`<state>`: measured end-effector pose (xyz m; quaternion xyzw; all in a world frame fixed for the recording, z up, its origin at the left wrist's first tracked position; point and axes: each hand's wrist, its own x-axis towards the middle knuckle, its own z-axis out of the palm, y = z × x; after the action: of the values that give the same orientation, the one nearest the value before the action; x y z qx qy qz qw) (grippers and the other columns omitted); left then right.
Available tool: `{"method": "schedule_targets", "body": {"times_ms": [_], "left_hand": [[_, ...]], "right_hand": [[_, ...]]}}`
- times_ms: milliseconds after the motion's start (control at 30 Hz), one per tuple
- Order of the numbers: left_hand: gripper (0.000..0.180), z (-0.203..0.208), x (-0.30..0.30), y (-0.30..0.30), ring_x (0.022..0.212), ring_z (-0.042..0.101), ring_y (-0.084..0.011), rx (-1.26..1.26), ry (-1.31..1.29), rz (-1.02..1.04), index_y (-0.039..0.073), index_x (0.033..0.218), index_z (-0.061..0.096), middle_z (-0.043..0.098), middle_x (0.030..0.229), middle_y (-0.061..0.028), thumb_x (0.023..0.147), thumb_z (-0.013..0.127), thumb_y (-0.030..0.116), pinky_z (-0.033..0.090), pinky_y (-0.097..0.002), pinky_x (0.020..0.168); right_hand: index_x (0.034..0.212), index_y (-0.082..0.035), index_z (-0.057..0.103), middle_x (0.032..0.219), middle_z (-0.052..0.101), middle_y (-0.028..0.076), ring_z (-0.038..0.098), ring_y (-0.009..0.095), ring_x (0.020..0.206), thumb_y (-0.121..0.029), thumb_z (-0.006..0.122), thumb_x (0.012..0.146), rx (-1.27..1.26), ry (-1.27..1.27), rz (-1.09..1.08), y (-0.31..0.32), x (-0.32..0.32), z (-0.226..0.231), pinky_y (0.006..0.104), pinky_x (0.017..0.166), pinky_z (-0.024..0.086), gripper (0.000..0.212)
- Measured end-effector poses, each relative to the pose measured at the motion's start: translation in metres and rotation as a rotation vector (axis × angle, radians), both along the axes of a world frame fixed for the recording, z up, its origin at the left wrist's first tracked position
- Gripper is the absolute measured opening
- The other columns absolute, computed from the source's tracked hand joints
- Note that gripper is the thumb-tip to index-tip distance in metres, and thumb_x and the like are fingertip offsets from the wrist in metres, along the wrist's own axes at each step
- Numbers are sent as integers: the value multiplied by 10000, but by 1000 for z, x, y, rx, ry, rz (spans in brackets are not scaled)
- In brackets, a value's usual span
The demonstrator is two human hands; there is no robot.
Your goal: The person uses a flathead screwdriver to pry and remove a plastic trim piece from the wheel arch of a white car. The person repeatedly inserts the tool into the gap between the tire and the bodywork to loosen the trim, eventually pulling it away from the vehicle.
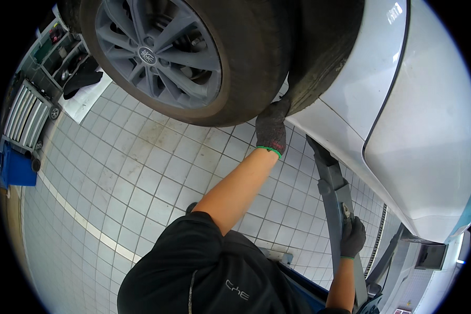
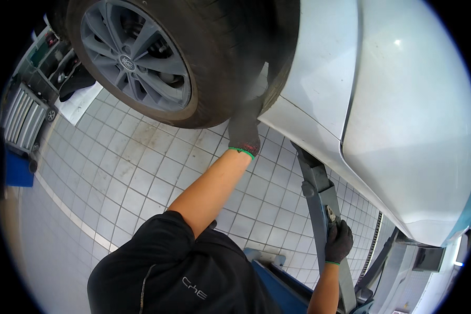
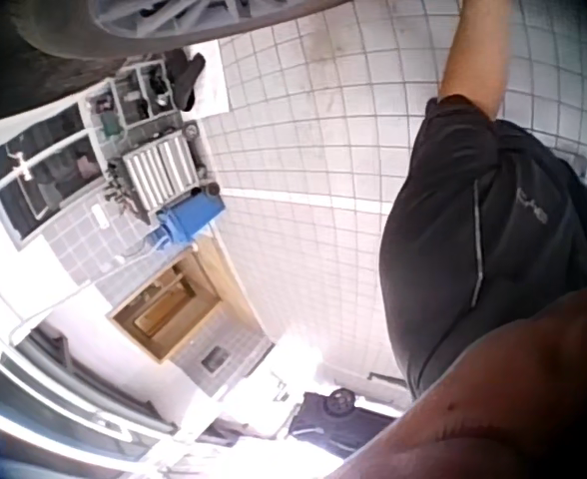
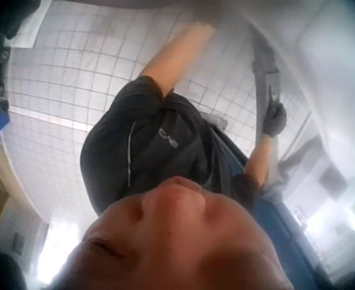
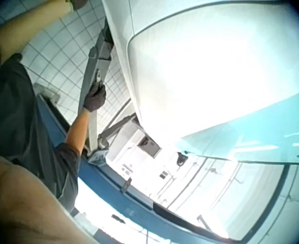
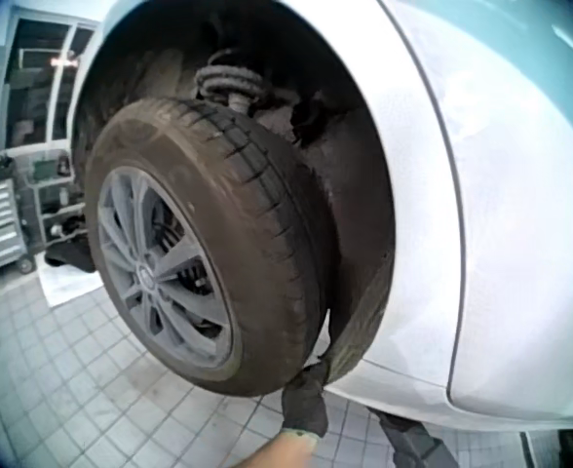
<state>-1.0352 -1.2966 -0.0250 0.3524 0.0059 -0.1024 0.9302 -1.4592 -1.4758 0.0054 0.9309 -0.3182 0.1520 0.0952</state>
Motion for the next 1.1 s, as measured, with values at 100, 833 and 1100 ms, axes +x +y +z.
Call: {"method": "schedule_targets", "body": {"times_ms": [100,833,1100], "left_hand": [[340,-11,8,-1,1171,599,-201,-254,51,-117,16,1274,656,649,1262,-54,1004,587,211,461,-370,1040],[341,-4,1,11,1180,577,-174,-91,-42,-124,13,1263,655,618,1301,-64,970,633,186,470,-325,980],[321,10,1,2,1054,577,-171,-85,163,-7,-21,1111,717,688,1119,-76,885,725,208,414,-308,938]], "right_hand": [[1233,3,643,1092,692,236,665,440,979,-378,569,986,-2,-8,-8,1,4,5,521,852,527,460],[1209,-5,654,1086,693,220,663,424,986,-373,562,981,19,-26,-42,8,12,6,511,854,529,443],[1216,-6,649,1077,689,228,665,430,964,-383,567,974,-6,-10,-25,6,9,5,515,842,532,456]]}}
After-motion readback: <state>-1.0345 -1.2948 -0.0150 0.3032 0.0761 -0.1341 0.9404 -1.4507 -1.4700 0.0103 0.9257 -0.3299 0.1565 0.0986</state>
